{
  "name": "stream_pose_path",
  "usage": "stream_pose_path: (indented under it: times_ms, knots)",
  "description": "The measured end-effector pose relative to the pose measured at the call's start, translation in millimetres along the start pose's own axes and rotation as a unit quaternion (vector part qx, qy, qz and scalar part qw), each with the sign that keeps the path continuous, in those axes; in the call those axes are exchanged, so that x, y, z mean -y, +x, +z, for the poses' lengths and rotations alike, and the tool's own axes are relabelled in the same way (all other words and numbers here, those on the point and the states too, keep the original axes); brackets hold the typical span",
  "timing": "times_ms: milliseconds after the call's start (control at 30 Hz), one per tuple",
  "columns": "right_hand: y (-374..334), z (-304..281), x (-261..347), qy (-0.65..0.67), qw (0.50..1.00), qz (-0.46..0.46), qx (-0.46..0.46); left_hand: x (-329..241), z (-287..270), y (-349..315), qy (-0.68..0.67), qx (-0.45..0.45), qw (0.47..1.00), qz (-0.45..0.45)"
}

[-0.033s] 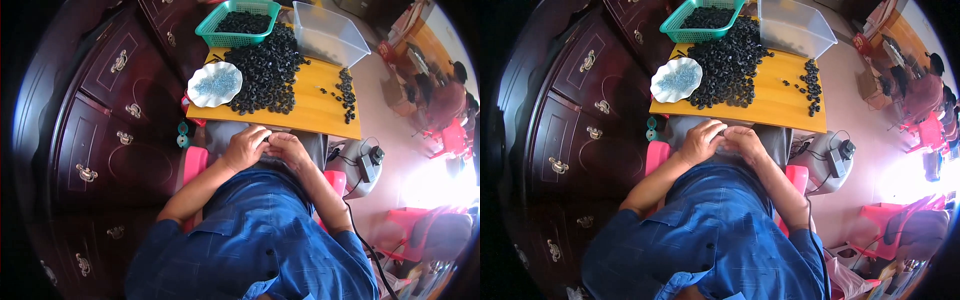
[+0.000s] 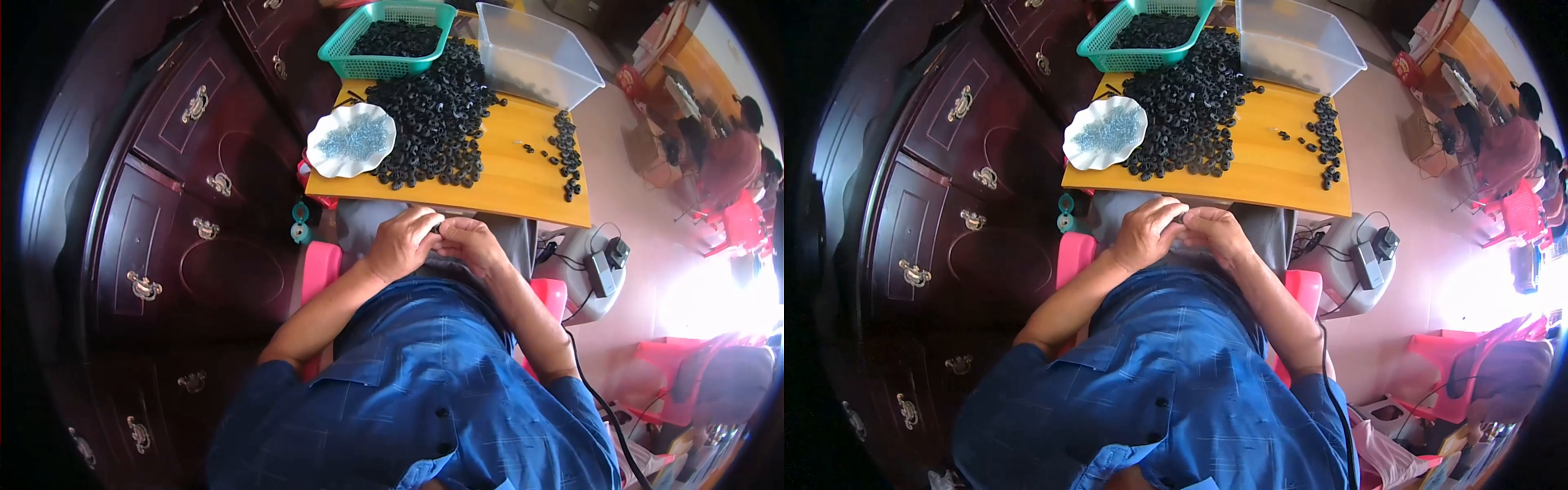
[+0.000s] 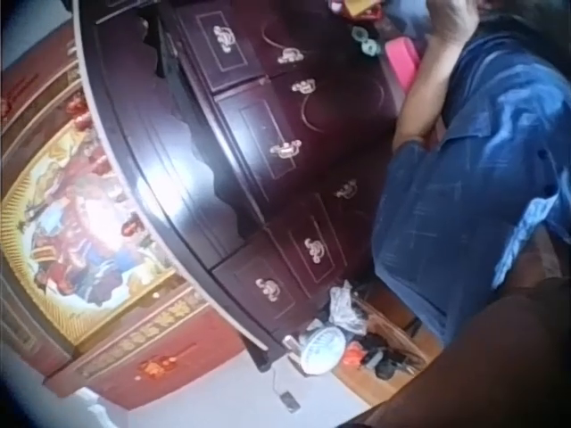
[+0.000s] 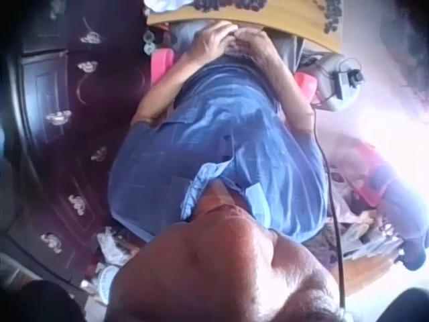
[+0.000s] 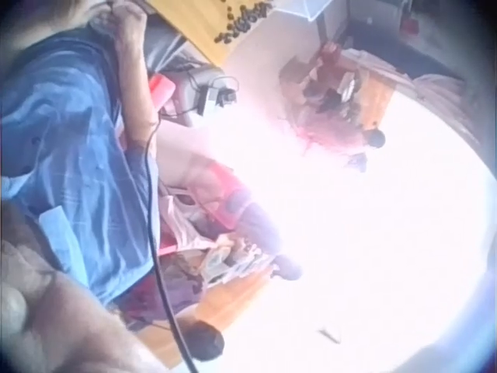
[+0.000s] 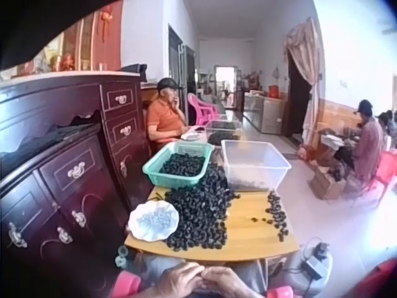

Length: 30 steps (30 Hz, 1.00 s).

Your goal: Assembling small black plastic components by hand at a workbench.

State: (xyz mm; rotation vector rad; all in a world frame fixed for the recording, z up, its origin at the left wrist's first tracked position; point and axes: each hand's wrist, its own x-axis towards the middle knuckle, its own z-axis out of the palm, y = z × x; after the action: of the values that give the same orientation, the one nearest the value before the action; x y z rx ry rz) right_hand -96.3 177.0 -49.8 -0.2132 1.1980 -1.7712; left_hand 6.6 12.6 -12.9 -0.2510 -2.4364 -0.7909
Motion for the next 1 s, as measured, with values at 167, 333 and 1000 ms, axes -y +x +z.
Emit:
stream_pose_path:
  times_ms: [167,333,1000]
  knots:
    - [-3,-1,0,-0.013,1.000,-0.006,-0.002,-4,0,3,-0.029,-0.007,1.000,-0.008]
    - [-5,1,3,-0.014,1.000,-0.006,-0.001,-6,0,4,-0.013,-0.001,1.000,-0.010]
    - [-13,7,22,-0.041,0.998,-0.010,0.051,38,-51,79,-0.131,0.255,0.943,-0.168]
